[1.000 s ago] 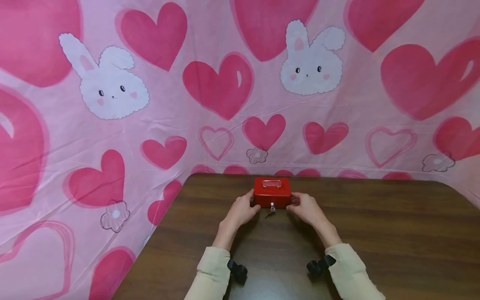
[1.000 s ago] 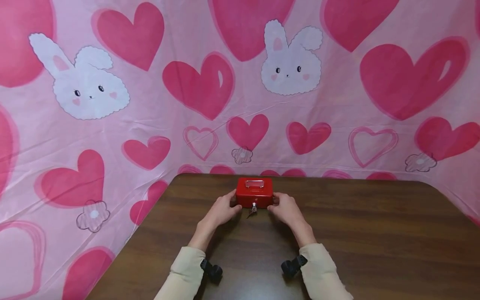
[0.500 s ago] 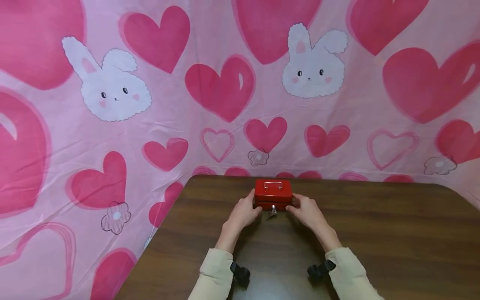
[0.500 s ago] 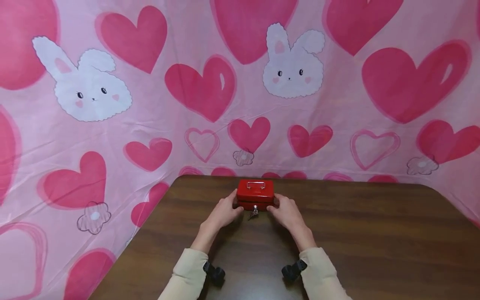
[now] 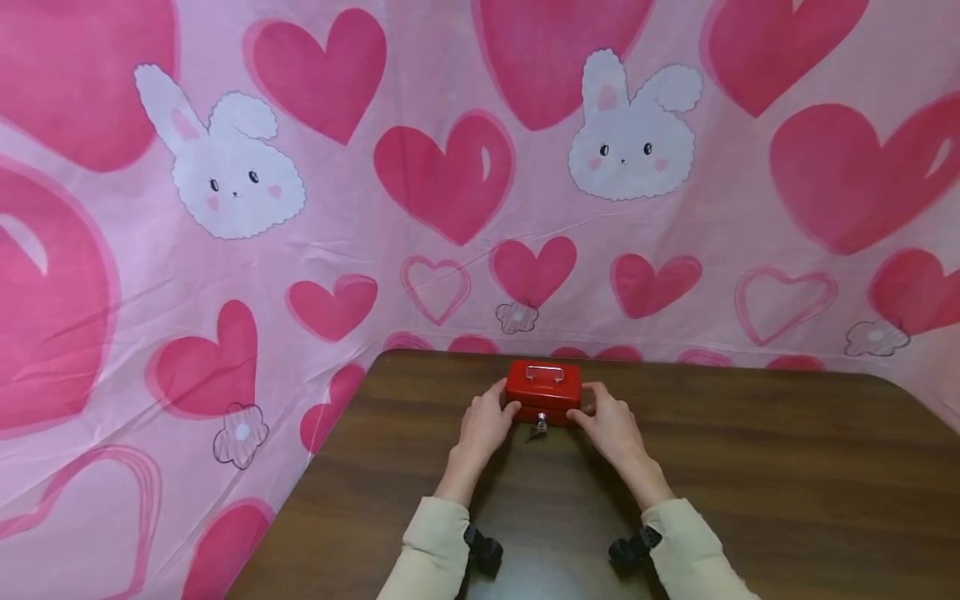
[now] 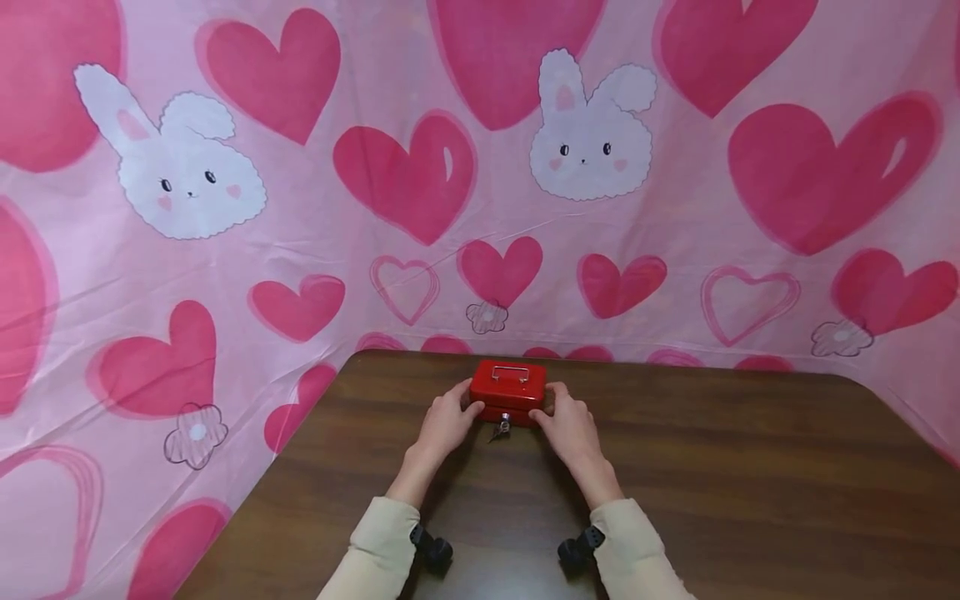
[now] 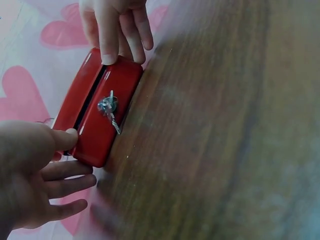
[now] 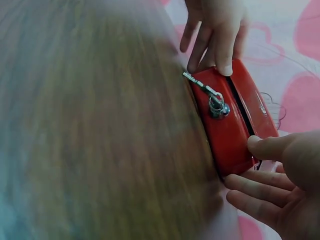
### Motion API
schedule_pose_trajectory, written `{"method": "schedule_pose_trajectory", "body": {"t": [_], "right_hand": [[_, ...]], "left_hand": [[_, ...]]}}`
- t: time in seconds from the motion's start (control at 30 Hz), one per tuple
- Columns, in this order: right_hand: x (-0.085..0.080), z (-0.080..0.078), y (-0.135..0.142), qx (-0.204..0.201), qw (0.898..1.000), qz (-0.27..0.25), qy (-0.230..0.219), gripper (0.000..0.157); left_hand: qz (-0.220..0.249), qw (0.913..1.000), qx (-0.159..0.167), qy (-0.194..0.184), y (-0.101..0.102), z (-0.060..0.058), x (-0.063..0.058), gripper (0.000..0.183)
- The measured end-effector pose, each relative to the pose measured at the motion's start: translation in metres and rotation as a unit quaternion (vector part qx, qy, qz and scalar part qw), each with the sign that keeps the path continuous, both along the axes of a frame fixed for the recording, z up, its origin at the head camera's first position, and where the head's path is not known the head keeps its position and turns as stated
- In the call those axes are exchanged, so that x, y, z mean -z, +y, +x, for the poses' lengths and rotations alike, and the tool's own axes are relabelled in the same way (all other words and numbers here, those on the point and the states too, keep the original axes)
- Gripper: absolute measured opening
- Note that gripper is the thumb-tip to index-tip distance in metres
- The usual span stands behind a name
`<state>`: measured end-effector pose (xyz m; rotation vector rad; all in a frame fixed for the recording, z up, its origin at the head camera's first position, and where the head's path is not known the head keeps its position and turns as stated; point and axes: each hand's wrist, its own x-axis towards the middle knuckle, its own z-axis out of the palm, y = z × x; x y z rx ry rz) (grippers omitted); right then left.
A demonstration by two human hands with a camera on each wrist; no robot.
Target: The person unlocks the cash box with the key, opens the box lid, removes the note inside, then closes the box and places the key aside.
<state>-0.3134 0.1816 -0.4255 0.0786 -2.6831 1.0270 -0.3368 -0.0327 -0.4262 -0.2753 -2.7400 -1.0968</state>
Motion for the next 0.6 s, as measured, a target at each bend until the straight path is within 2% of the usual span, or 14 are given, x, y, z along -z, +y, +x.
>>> {"method": "schedule_pose_trajectory", "body": {"t": [0.13, 0.27, 0.37, 0.6], "right_hand": [[-0.0015, 0.0009, 0.0005, -0.015, 1.000, 0.003, 0.012, 0.057], [-0.0030, 0.0010, 0.0016, -0.014, 0.999, 0.028, 0.035, 0.053], [-0.0033, 0.0002, 0.0025, -0.007, 0.997, 0.049, 0.052, 0.052], [-0.0044, -0.0009, 0.0047, -0.003, 0.992, 0.070, 0.104, 0.048]], "left_hand": [[0.005, 1.0000, -0.002, 0.003, -0.0006, -0.0024, 0.0017, 0.058], [0.013, 0.9998, -0.016, -0.004, -0.0003, -0.0038, 0.0037, 0.060], [0.016, 0.9996, -0.022, -0.011, -0.0004, -0.0032, 0.0036, 0.052], [0.020, 0.9997, -0.009, -0.012, -0.0009, -0.0011, 0.0013, 0.027]]}}
